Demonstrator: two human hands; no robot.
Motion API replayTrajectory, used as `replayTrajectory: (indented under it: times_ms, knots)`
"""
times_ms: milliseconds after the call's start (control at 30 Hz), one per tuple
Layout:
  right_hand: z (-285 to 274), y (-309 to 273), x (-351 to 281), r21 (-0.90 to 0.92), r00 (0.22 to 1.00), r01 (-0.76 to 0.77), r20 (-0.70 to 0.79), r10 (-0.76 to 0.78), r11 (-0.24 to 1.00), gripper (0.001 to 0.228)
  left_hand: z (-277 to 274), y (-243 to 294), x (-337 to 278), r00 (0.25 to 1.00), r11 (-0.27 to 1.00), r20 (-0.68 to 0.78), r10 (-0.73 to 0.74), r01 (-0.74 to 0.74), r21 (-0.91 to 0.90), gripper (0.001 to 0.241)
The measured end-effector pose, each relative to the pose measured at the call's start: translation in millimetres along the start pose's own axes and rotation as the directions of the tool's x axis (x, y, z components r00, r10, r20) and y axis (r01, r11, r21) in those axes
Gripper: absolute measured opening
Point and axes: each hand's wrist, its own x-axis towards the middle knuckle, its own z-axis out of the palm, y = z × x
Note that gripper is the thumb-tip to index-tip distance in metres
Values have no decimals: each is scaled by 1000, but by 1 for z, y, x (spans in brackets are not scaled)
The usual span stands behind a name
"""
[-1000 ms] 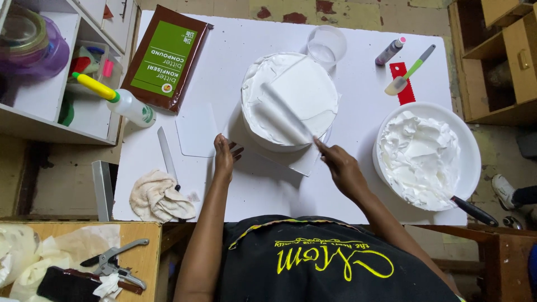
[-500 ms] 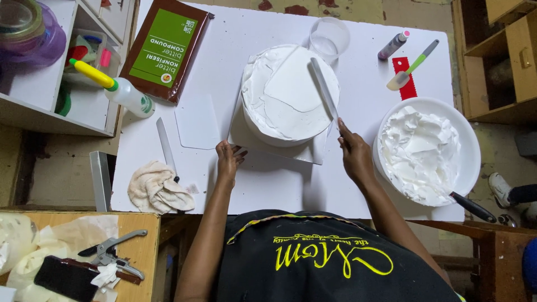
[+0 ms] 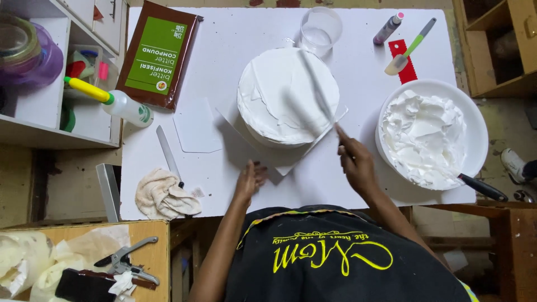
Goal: Applying and smoothing white frosting onto a round cake using a spatula.
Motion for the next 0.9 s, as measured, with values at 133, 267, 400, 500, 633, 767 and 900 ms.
replayTrajectory:
  times_ms: [133,267,400,500,633,767,900]
  knots:
    - [-15,21,-1,26,952,-274,-134,275,961,50,-18,11,47,983,866,-164,82,-151,-476,91]
    - [-15,34,3,125,923,-346,-132,361,930,48,-5,43,35,978,838,-196,76,-169,-519,90]
    - [-18,35,10,215,906,-370,-131,402,904,46,12,34,20,996,852,-83,35,-73,-518,97]
    - [-19,42,11,318,892,-375,-134,432,871,45,12,20,19,996,900,-70,48,-74,-429,97]
    - [-23,70,-12,424,834,-386,-219,506,819,45,16,15,11,998,960,-37,43,-52,-276,92]
    - [-23,88,-77,50,763,-555,-367,533,830,51,24,4,2,997,993,52,-50,56,-102,89]
    - [-3,131,-136,-289,761,-625,-435,482,726,56,40,10,-11,989,993,99,-108,111,-32,87]
